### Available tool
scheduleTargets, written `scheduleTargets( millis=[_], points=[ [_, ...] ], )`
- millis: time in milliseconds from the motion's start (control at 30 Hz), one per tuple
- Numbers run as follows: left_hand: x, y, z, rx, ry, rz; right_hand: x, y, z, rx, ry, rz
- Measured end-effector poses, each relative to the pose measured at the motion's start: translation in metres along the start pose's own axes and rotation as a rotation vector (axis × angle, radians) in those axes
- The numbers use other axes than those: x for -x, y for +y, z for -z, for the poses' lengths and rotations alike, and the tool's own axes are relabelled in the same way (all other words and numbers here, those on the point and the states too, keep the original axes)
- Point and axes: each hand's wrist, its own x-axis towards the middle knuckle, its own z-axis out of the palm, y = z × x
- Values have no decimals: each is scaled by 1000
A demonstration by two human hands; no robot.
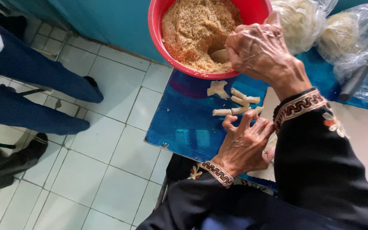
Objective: The person sits at a table folding filled pastries. They take a thin square wrapper, spoon brown filling from a large red bowl onto it, fold the wrapper over the filling, pinch the edges closed by hand, and set the finished folded piece aside, repeating the cycle with new wrappers.
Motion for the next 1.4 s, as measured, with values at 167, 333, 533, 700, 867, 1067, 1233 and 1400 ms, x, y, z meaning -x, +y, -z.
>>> scheduleTargets(
  millis=[167,333,533,700,867,1067,1233,1400],
  points=[
    [1,-1,-1,-53,-6,10,5,0,7,-91,118,-128],
    [2,-1,-5,-47,20,13,26,12,16,-373,153,-301],
    [1,0,-7,-66,27,7,52,20,6,-171,444,-105],
    [0,0,-6,-40,10,10,66,23,-4,-192,490,-114],
    [0,-1,-7,-29,4,12,69,23,-1,-216,535,-154],
    [0,-1,-7,-35,16,8,72,19,2,-69,564,-114],
    [1,-1,-7,-38,16,6,75,19,-1,-86,536,-156],
    [2,-1,-8,-37,10,3,77,23,-2,-169,556,-159]
  ],
)
